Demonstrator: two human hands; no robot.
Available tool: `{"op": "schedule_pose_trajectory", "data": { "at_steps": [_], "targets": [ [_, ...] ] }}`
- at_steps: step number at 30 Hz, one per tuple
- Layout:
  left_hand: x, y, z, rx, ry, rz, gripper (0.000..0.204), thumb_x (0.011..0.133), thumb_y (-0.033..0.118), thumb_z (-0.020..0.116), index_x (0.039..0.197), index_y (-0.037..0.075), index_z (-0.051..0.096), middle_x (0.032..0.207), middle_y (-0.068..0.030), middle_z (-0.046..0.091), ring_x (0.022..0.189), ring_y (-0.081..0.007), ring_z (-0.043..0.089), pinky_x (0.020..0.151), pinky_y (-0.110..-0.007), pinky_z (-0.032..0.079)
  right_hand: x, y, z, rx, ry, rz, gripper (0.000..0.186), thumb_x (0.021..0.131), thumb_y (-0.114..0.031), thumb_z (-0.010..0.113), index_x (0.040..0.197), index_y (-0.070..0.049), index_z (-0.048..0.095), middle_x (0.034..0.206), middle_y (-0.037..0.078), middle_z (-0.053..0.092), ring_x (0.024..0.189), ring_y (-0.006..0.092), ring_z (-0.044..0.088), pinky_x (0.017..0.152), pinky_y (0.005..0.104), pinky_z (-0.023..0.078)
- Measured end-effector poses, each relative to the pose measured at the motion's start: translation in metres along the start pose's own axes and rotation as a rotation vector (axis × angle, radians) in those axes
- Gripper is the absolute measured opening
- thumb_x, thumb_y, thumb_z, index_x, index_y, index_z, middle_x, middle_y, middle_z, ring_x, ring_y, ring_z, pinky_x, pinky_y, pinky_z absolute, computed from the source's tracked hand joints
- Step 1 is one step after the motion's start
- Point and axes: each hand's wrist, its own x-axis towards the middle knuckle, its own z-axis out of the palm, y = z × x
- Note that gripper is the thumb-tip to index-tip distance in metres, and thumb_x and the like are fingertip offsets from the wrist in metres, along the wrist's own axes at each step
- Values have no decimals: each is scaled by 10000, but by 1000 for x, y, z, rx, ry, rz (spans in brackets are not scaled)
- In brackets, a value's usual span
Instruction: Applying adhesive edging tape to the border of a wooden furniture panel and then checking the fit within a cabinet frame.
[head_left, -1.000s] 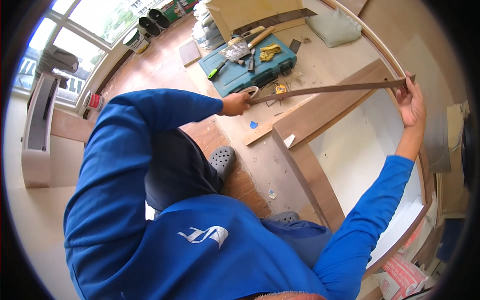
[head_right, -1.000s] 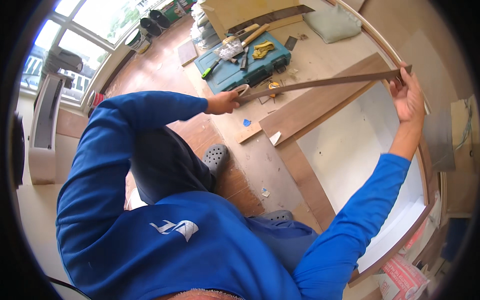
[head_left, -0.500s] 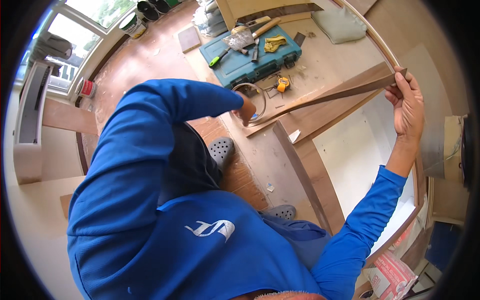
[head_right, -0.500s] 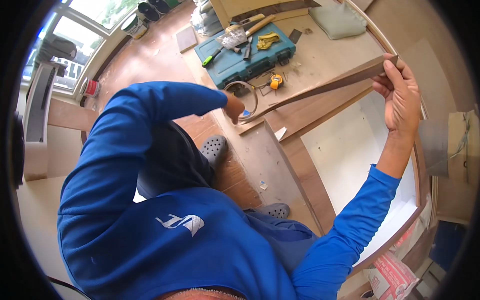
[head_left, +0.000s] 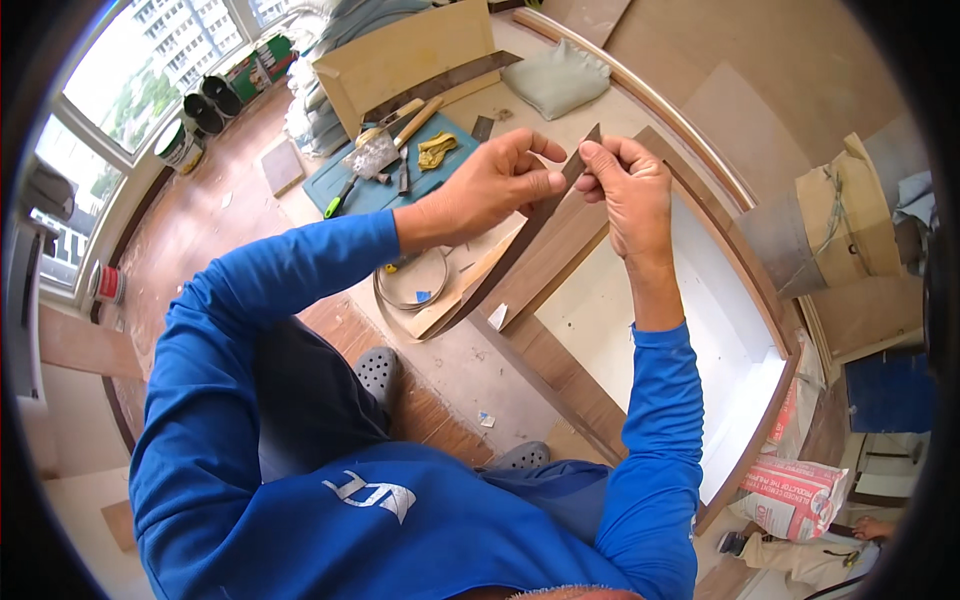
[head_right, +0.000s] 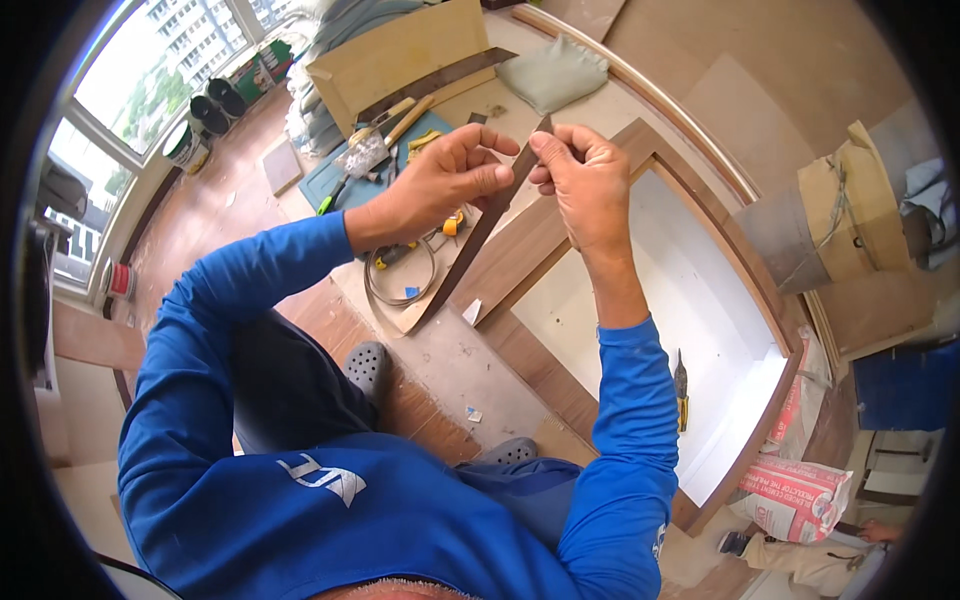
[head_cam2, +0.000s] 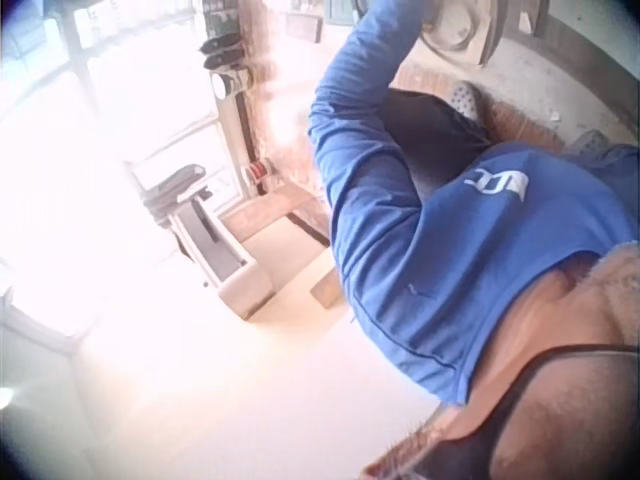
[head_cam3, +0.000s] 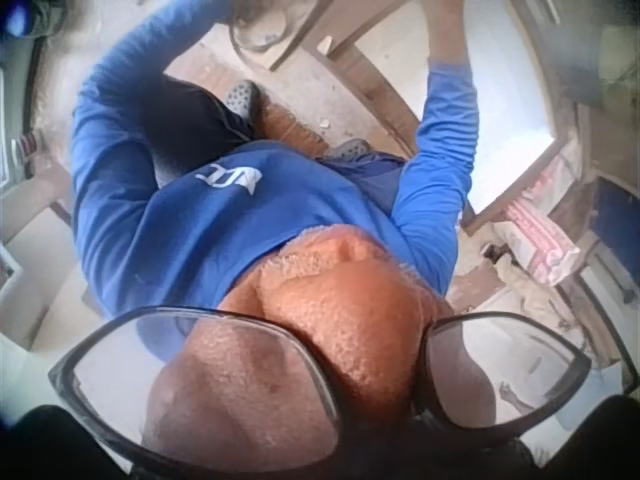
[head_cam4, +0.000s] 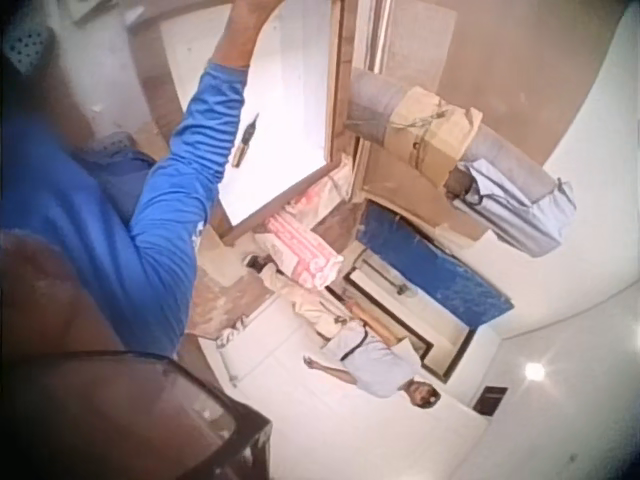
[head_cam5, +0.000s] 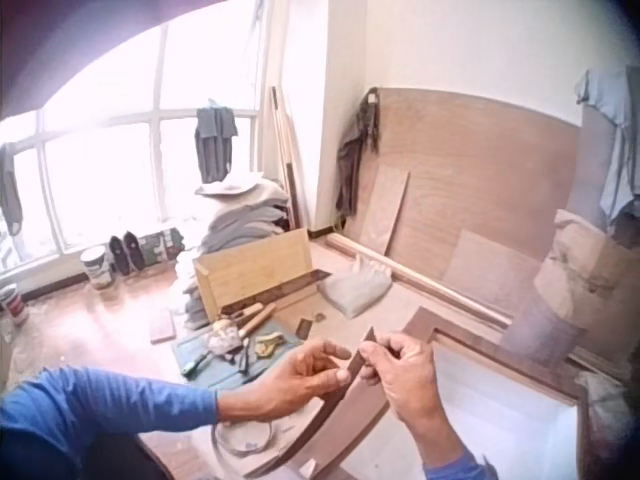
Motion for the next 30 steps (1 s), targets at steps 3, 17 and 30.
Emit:
{"op": "schedule_pose_trajectory", "data": {
  "at_steps": [3,17,30],
  "targets": [
    [-1,8,18,-216,19,-90,332,1010,300,615,1188,32,533,931,-42,646,787,-117,636,701,-274,538,-7,2,3,-78,39,18,178,937,-203,714,916,-27,708,742,-10,648,620,53,610,555,209,495],
    [34,-44,14,-367,-41,-167,118,994,190,608,1072,116,561,885,2,592,758,-85,565,638,-224,460,12,5,-211,-209,344,-150,250,954,-212,671,1120,-38,604,883,37,671,734,98,615,624,256,506],
    [28,-33,19,-405,-127,-398,167,1061,230,499,1026,78,558,776,6,496,603,-65,430,528,-210,356,-290,219,-479,-1354,34,1055,501,795,-356,725,1181,-40,677,1182,176,671,1086,311,638,889,408,519]
  ]
}}
